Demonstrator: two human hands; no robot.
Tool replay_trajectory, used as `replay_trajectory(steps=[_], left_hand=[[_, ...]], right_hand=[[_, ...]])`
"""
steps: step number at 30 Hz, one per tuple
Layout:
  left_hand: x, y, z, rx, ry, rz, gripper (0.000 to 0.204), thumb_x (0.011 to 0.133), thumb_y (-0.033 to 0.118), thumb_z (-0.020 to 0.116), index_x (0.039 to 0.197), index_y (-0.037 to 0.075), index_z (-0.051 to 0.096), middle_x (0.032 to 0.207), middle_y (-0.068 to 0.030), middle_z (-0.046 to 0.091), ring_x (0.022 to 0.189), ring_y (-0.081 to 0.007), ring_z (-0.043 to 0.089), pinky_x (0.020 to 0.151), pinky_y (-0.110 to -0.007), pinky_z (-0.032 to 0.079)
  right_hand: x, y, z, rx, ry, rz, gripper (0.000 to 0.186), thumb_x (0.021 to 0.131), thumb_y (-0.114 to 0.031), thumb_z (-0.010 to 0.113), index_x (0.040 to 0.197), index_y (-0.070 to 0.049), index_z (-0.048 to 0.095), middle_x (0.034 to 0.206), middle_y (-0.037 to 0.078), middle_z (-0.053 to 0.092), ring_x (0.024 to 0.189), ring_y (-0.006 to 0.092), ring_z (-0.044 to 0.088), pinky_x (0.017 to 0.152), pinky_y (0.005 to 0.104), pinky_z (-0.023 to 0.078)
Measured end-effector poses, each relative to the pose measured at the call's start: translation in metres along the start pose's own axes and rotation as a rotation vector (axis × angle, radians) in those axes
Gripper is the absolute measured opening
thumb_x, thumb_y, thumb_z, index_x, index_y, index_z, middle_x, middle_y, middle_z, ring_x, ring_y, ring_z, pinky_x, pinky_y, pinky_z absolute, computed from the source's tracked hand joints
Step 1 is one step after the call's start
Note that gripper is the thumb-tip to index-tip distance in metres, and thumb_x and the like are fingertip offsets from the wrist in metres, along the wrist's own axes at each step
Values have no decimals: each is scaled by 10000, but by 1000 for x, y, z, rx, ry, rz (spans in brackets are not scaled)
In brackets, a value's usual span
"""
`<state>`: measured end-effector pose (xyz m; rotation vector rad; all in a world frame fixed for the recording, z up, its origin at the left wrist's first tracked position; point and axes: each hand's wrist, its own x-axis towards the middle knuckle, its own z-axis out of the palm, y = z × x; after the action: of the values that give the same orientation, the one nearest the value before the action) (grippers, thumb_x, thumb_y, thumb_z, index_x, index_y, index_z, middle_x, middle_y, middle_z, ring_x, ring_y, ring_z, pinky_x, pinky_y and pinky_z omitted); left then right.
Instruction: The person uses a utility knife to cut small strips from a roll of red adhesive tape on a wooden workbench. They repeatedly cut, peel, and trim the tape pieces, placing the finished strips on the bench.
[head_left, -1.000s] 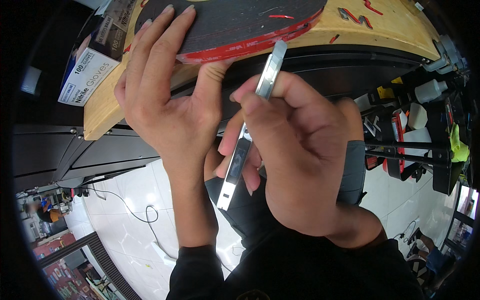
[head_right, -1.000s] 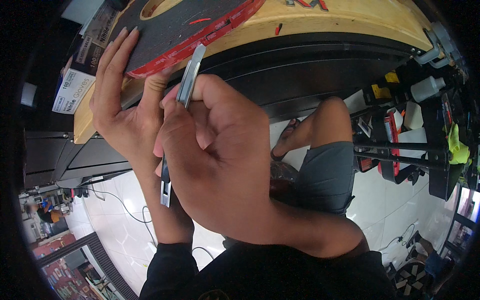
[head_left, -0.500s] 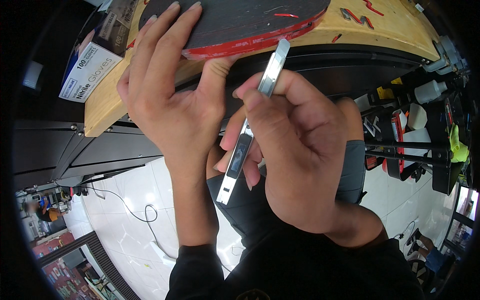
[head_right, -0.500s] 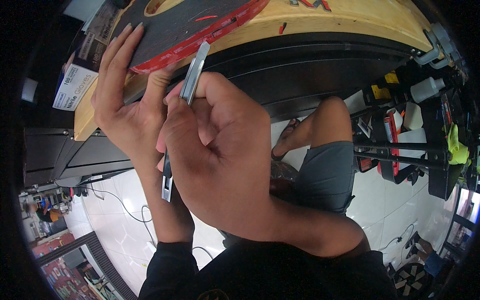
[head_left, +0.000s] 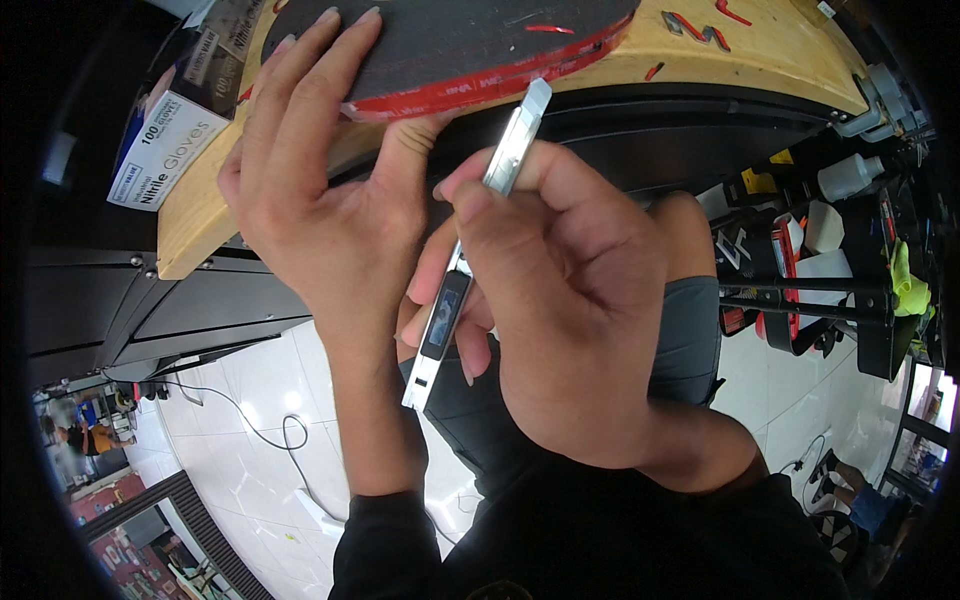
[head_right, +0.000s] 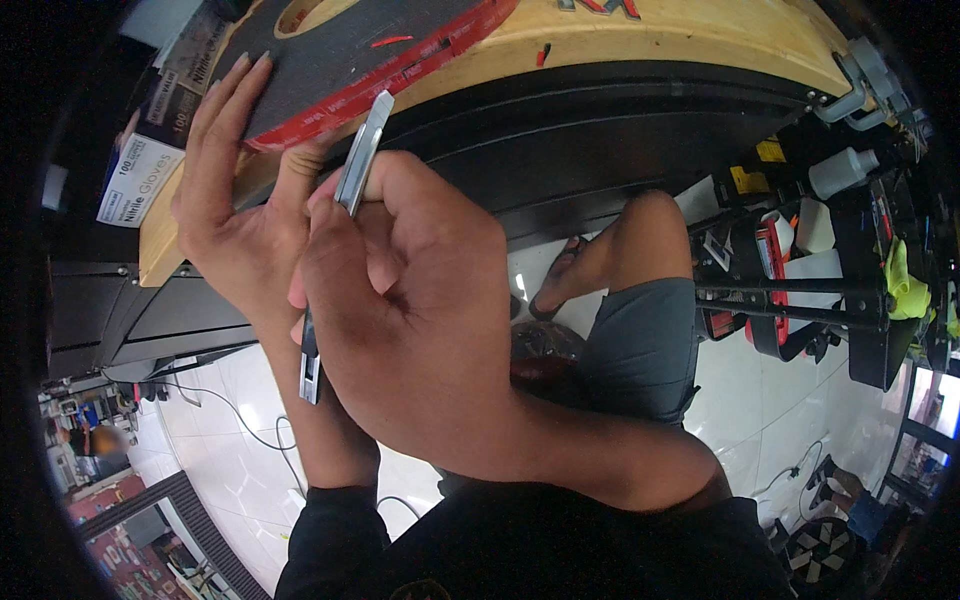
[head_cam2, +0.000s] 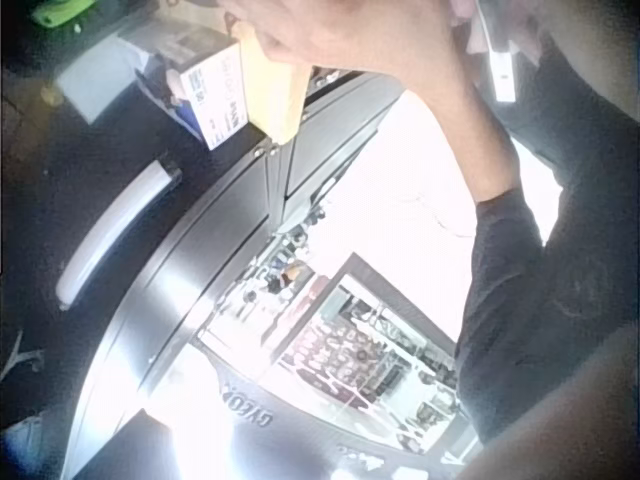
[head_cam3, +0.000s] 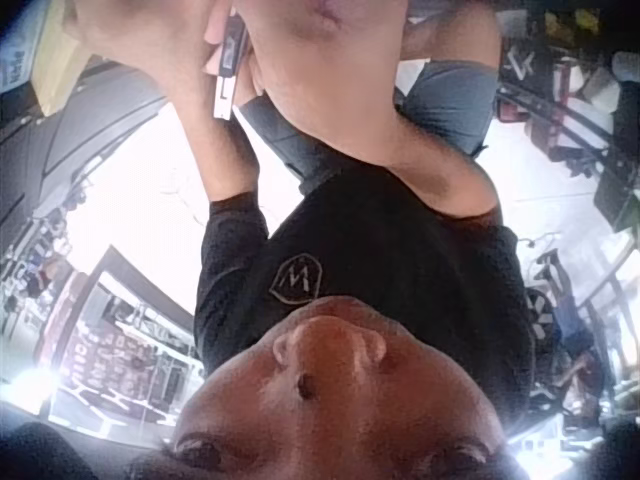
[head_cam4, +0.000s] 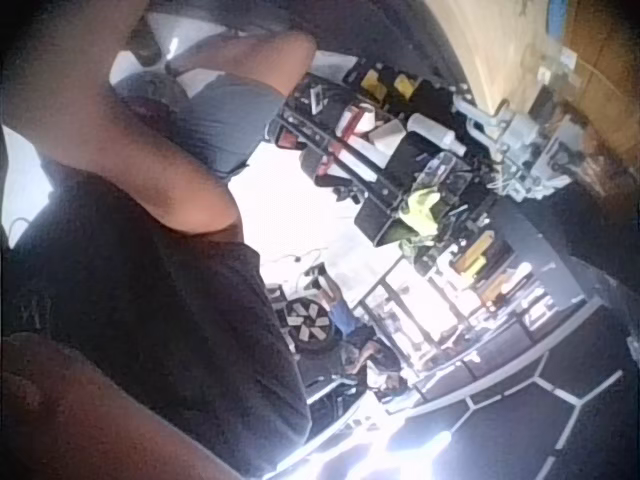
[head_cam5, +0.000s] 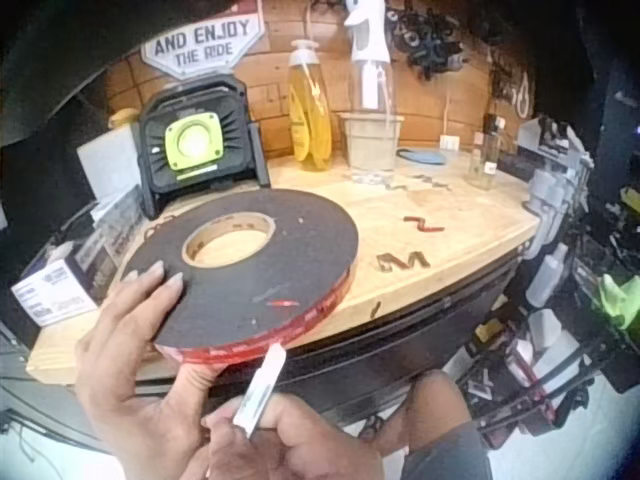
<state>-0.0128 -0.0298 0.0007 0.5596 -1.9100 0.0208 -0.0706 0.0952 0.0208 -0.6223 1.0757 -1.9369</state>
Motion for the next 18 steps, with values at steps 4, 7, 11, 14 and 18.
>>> replay_trajectory(steps=[4,7,11,14,18], left_hand=[[1,-5,-2,45,9,-54,501,682,281,897,1156,184,769,1210,-57,731,1117,-228,695,931,-357,540],[1,-4,-4,53,-1,-66,498,679,290,898,1151,194,771,1206,-47,733,1123,-225,693,935,-356,541],[0,-6,-3,40,4,-73,508,667,294,905,1149,200,772,1206,-43,733,1134,-225,689,935,-357,544],[0,-5,-3,56,14,-73,518,655,290,913,1147,202,772,1206,-43,733,1138,-226,687,940,-363,544],[12,25,-4,79,-69,-242,514,657,270,915,1146,203,772,1201,-45,735,1144,-231,684,948,-372,541]], right_hand=[[0,-2,1,-6,-7,28,80,1017,-29,516,987,42,537,671,60,630,540,54,615,482,209,465],[-1,0,2,-3,-13,-11,79,1018,-31,515,987,38,539,678,59,636,541,49,611,480,207,463],[-2,-1,3,-10,-20,-17,82,1021,-38,522,986,34,540,675,58,636,539,41,601,479,207,458],[-3,-1,3,-10,-19,-10,94,1026,-46,523,987,37,540,674,57,633,538,37,594,476,201,443],[-2,-3,4,18,-21,33,108,1032,-55,521,993,43,542,673,57,630,555,31,592,483,194,430]])
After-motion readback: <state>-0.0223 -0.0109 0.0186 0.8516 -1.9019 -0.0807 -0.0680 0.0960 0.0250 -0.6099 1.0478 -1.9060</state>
